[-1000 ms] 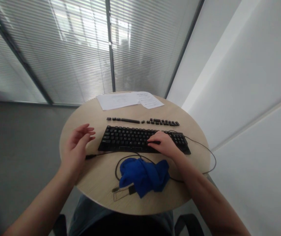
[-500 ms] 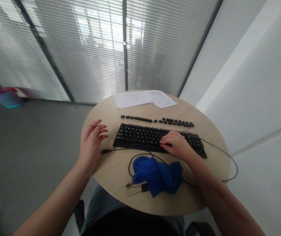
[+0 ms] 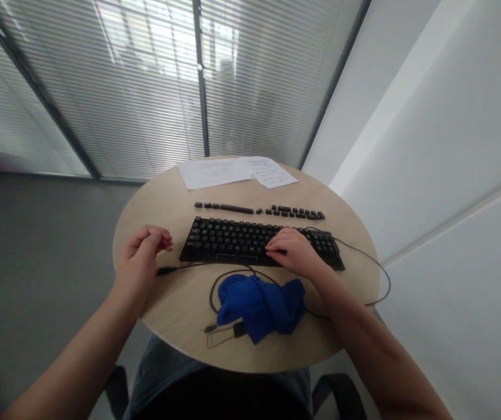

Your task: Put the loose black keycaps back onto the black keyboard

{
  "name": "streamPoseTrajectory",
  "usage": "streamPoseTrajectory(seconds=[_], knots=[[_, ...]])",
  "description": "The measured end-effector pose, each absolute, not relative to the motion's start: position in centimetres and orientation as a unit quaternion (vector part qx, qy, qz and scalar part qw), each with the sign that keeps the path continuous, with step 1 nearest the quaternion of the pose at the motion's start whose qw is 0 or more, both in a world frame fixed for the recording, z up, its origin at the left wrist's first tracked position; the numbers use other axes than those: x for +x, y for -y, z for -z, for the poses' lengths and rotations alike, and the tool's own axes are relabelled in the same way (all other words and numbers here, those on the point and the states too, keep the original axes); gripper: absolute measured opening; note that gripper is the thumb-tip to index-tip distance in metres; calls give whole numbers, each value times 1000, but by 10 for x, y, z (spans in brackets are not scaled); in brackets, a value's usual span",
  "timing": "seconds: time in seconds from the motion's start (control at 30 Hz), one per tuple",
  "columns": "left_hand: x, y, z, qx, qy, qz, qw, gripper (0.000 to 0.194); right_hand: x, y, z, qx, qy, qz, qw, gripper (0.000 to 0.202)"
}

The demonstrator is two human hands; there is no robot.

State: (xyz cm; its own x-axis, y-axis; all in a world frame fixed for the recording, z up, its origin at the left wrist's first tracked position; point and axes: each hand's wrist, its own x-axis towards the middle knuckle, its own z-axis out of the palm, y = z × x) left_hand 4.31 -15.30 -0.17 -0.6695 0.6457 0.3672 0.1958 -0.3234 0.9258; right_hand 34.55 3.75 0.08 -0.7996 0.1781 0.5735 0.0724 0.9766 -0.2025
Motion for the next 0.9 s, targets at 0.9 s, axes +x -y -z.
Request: streamPoseTrajectory(seconds=[0.9], knots=[[44, 155, 2, 410, -572, -698, 132, 24, 345, -36, 0, -99, 949, -101, 281, 4]])
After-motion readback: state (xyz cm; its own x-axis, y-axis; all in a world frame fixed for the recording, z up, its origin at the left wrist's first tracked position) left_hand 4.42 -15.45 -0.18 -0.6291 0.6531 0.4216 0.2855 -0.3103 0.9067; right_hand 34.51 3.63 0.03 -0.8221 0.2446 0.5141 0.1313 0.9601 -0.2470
